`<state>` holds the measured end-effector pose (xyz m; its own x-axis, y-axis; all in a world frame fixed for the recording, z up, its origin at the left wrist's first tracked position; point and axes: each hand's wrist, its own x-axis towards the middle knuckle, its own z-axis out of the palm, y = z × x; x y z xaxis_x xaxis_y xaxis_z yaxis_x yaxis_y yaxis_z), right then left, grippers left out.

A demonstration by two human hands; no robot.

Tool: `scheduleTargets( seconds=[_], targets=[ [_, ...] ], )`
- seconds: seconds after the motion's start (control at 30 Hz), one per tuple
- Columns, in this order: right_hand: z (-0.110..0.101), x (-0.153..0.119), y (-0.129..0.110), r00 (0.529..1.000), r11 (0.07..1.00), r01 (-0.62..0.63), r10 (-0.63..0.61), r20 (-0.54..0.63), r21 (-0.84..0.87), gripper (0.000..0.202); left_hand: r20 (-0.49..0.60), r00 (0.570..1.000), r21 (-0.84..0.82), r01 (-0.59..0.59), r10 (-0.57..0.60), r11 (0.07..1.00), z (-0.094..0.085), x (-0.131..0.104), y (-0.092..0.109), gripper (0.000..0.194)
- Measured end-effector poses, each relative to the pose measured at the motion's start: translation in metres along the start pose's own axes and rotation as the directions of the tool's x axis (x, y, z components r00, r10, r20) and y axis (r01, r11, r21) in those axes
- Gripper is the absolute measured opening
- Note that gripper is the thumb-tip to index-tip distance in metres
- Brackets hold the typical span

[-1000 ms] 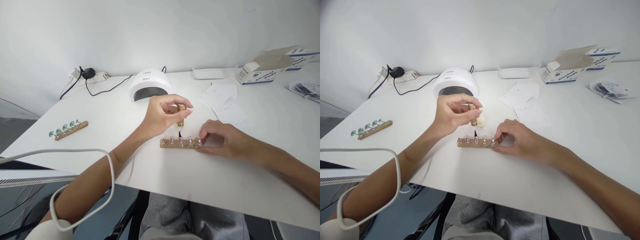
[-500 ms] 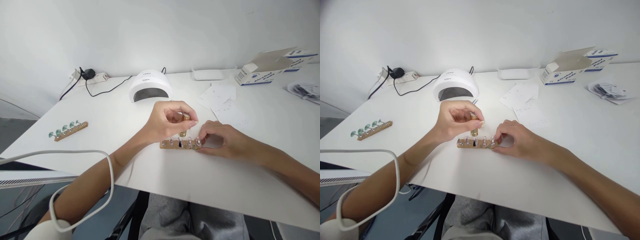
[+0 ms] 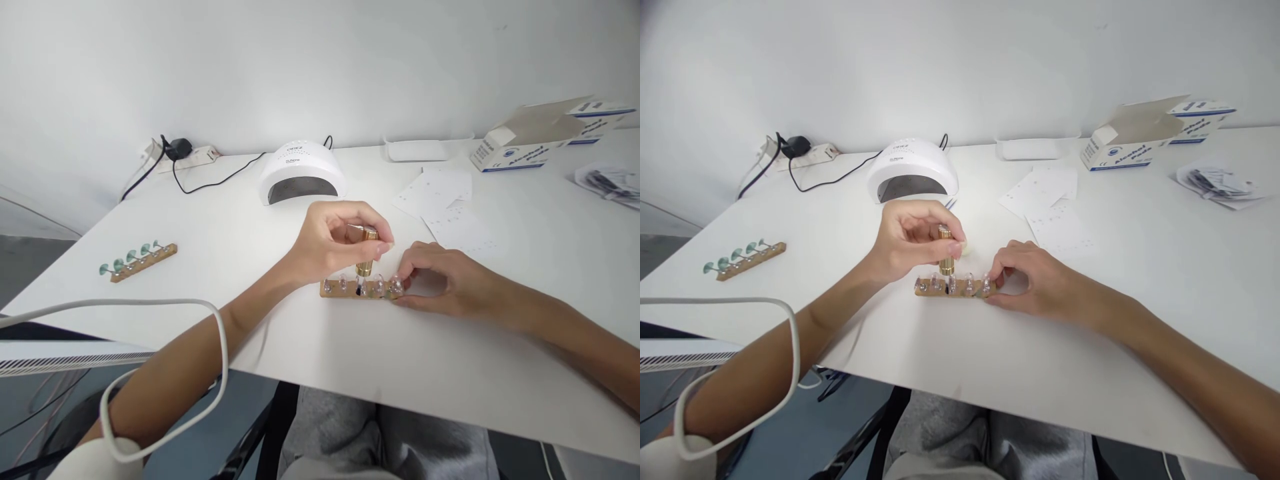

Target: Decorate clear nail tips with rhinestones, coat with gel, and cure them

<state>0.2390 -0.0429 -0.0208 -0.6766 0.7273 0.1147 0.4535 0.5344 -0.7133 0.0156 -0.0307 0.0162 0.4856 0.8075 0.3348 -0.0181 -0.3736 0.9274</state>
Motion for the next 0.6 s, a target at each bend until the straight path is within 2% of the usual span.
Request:
scheduleTargets(
  seconds=[0.1,0.3,0.47,0.6],
  targets=[
    [0.000,0.000,0.000,1.000,1.000,-0.013,0.013,-0.001,-0.002,0.018,0.015,1.000,0.044,-0.009,0.008,0.999,0.001,-0.001,-0.001,0.006],
    [0.002,0.000,0.002,1.000,1.000,-0.006,0.006,-0.007,0.005,0.018,-0.092,0.993,0.067,-0.067,0.073,0.996,-0.002,0.003,-0.005,0.007],
    [0.002,0.000,0.002,1.000,1.000,0.018,-0.018,0.002,0.013,0.017,-0.181,0.983,-0.018,-0.022,0.018,1.000,-0.007,0.005,-0.009,0.007],
    [0.001,0.000,0.001,1.000,1.000,0.004,-0.005,0.011,0.019,0.017,-0.131,0.991,-0.083,0.016,-0.027,0.996,-0.015,0.006,-0.007,0.009]
  ],
)
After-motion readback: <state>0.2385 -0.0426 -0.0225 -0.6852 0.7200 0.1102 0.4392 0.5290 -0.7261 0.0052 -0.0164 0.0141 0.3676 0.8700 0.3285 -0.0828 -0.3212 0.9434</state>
